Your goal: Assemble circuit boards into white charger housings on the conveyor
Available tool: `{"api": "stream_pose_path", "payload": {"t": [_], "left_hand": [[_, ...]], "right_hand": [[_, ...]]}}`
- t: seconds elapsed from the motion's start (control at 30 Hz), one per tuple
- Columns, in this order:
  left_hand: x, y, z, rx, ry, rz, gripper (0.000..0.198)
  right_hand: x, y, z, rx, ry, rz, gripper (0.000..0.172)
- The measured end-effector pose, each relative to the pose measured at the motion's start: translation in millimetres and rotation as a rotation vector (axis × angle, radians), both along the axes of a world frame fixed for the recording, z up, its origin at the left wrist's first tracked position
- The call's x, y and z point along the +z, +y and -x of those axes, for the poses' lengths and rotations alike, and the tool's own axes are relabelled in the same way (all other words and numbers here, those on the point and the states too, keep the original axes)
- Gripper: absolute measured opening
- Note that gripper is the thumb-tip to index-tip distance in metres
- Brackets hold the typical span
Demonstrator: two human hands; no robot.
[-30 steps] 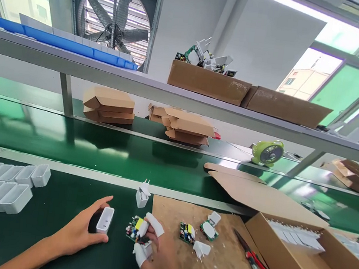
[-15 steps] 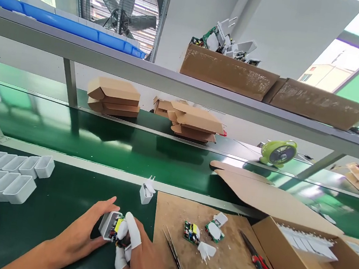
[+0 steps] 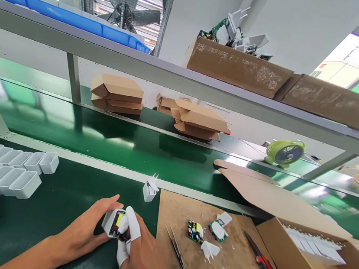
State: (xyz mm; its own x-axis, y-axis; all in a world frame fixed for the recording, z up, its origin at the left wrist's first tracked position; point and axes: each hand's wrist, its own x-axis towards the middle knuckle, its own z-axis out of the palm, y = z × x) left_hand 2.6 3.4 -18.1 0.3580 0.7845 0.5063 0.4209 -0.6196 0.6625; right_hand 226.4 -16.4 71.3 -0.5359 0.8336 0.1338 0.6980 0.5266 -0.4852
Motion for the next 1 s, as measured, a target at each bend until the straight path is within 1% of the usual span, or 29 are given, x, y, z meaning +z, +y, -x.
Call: {"api": "stream_pose_path", "payload": {"t": [0.13,0.2,0.27,0.37,0.43,0.5,0.57,0.63,0.7,0.77,0.83,0.93,1.0], "left_hand": [[-1.6,0,1,-0.002,0.01,0.013,0.086],[-2.8,1,2,-0.008,0.012,0.02,0.086],[-3.1,1,2,-0.006,0.012,0.014,0.085],[-1.5,0,1,-0.005,0.01,0.002,0.085],[0.3,-1,0,-0.003,0.003,0.008,0.086],[2.0,-2,0,-0.023,-0.016,0.066,0.089],[3.4,-3,-1,-0.097,-0.039,0.177,0.093],[4.9,-2,-2,-0.19,-0.078,0.286,0.092],[7.7,-2,-4,-0.246,-0.157,0.351,0.085],[12.6,-1,-5,-0.242,-0.251,0.388,0.077],[19.4,-1,-5,-0.197,-0.291,0.399,0.066],[30.2,-2,-1,-0.145,-0.299,0.348,0.041],[35.0,-1,4,-0.169,-0.323,0.309,0.029]], "right_hand": [[-1.8,1,3,-0.065,0.056,0.026,0.06],[-1.2,2,5,-0.083,0.068,0.046,0.057],[-1.0,2,5,-0.078,0.072,0.051,0.062],[-4.0,3,4,-0.034,0.044,0.041,0.071],[-6.6,5,4,0.017,0.002,0.007,0.071],[-5.9,7,4,0.046,-0.041,-0.023,0.064],[-0.7,10,4,0.032,-0.024,-0.007,0.051],[5.7,12,3,-0.012,0.087,0.038,0.04],[7.8,14,0,-0.003,0.209,0.09,0.039],[1.8,17,-4,0.07,0.262,0.131,0.043],[-11.3,20,-7,0.138,0.264,0.126,0.043],[-33.8,23,-8,0.145,0.255,0.001,0.031],[-44.1,24,-6,0.127,0.215,-0.085,0.028]]}}
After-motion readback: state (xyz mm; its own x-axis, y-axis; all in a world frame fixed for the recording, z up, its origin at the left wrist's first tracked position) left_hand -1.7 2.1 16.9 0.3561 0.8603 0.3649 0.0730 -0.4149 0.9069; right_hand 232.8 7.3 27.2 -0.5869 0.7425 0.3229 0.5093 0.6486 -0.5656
